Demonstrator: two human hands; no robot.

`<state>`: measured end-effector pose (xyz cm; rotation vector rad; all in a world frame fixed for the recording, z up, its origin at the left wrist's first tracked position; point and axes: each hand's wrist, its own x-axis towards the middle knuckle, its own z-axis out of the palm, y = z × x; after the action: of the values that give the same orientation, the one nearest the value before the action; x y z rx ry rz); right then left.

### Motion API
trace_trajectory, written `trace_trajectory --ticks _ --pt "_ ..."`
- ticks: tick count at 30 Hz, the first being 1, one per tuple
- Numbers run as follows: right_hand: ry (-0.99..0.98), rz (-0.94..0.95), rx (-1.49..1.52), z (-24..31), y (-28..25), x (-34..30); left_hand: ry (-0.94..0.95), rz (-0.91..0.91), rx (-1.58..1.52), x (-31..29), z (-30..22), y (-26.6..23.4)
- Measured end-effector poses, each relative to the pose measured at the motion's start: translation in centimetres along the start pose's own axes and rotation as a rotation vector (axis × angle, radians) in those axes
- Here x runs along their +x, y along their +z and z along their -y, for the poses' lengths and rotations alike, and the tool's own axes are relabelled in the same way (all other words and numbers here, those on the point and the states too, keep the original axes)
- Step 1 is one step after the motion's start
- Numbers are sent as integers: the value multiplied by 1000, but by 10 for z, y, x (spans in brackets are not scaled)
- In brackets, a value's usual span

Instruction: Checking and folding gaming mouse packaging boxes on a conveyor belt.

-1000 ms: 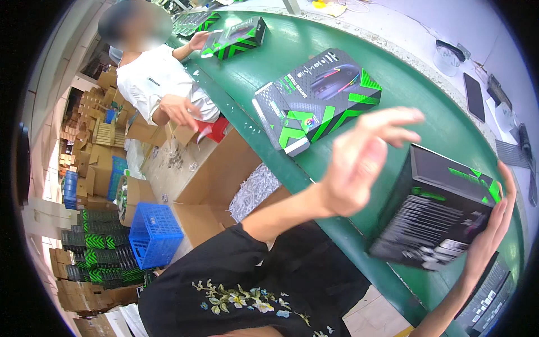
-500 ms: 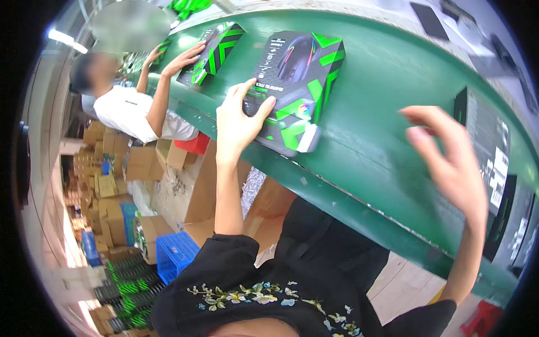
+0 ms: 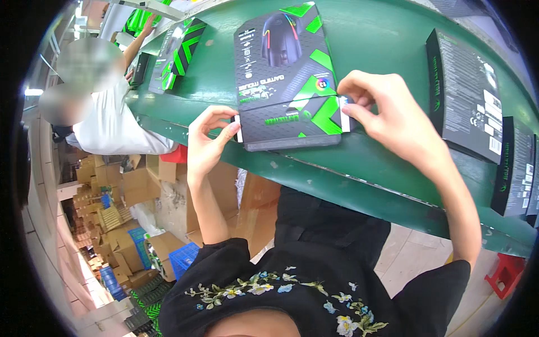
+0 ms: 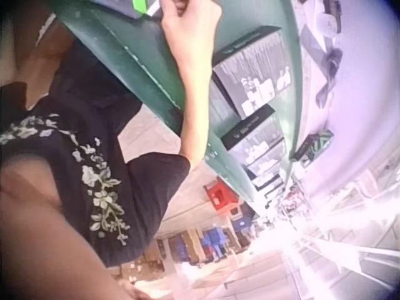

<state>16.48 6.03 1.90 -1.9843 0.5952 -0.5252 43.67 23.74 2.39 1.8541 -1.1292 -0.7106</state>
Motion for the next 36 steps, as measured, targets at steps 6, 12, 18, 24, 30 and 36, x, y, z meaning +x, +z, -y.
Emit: trace_trajectory --ticks 6,12,18,24,30,36 --pt "152 114 177 -7 -7 2 34 119 50 3 1 -1" --pt "175 178 225 -13 -10 8 100 56 106 4 12 9" --pt "213 233 341 -11 -13 13 375 -158 195 -7 18 21" --pt "-12 147 -53 10 -20 0 200 -244 -484 -53 40 5" --pt "120 -353 -106 53 -65 -52 -199 -513 593 -98 99 -72" --pt "-173 -441 355 79 109 -24 -225 -870 449 -140 89 -107"
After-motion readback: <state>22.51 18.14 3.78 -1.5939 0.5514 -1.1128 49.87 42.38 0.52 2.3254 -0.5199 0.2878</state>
